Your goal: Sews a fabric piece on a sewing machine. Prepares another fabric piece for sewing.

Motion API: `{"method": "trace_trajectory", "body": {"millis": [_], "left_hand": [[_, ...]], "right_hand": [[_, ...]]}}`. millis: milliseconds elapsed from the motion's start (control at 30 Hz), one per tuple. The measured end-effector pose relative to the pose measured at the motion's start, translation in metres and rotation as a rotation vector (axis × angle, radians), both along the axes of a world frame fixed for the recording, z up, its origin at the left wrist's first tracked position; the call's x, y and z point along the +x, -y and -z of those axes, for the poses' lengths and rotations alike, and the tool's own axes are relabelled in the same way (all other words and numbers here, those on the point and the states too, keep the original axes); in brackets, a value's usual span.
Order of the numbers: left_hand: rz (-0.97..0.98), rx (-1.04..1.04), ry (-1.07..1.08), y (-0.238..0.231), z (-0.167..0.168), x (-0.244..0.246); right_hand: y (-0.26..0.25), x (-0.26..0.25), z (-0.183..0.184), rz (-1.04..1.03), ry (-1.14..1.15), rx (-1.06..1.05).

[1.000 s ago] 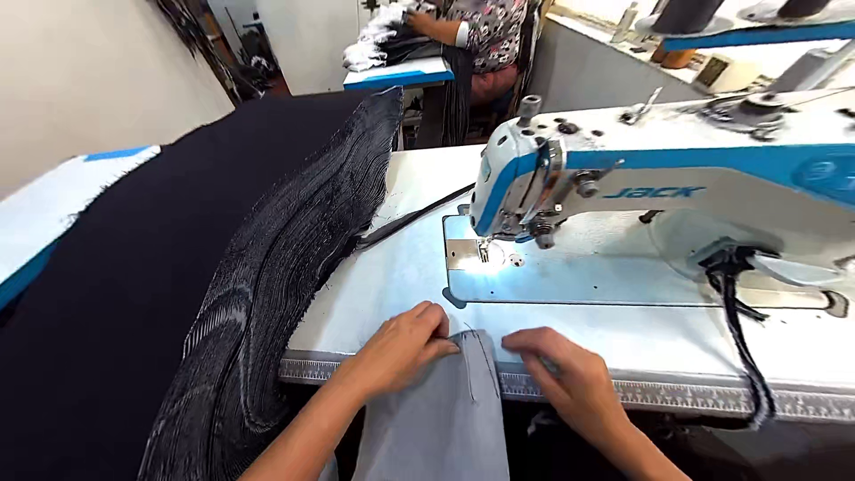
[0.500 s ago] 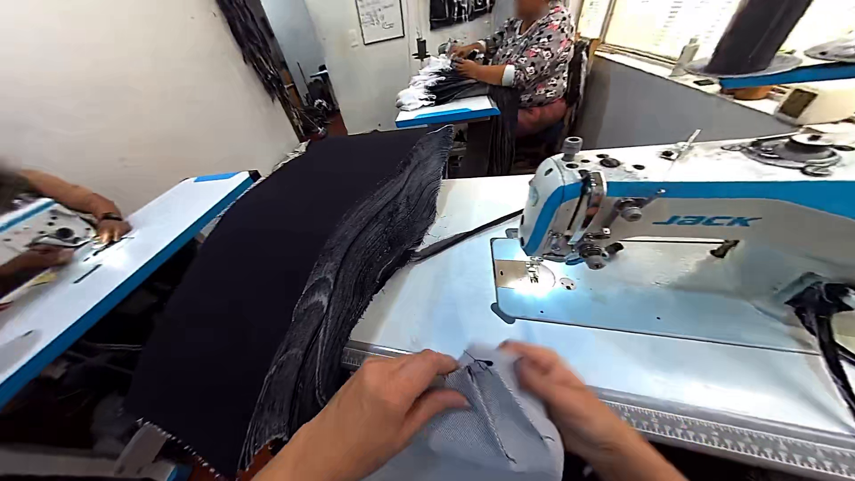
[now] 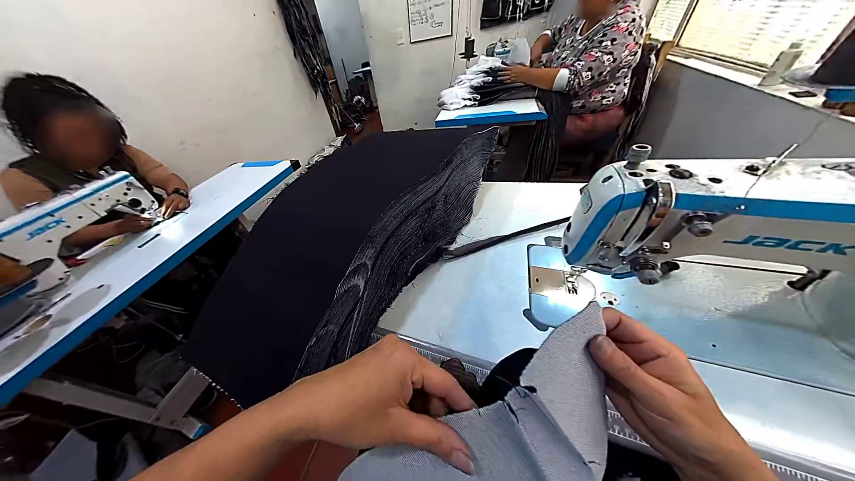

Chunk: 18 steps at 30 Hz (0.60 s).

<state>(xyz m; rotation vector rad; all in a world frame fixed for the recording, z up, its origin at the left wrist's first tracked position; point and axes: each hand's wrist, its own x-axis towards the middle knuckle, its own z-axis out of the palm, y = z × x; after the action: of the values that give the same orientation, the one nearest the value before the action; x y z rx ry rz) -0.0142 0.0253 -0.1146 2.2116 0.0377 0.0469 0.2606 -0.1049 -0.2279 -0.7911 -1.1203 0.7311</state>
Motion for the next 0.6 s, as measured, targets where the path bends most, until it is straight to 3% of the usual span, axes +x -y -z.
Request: {"method": "trace_trajectory", "body": {"millis": [167,333,433,533,600], "left_hand": [[0.181,0.113,0.039,0.003,-0.002,0.01],[0.233,0.602,0.372,0.025,-0.016,0.016],[0.206,0.784,0.564,0.035,-0.022,0.021],[0.224,0.806,0.634,0.037,-0.029,0.029],[0.235,0.759,0.656,0.038,-0.03,0.033]], "right_hand": [[-0.006,-0.005,-0.004,0.018,0.038,-0.011],[-0.018,-0.011,-0.003,-0.054,0.059,-0.032],[-0.026,-0.022,-0.014,-0.132,0.067,-0.069],[-0.023,-0.044,-0.06,-0.138,-0.009,-0.223],[-0.028,-0.052,-0.07,-0.182,0.043,-0.247]]}}
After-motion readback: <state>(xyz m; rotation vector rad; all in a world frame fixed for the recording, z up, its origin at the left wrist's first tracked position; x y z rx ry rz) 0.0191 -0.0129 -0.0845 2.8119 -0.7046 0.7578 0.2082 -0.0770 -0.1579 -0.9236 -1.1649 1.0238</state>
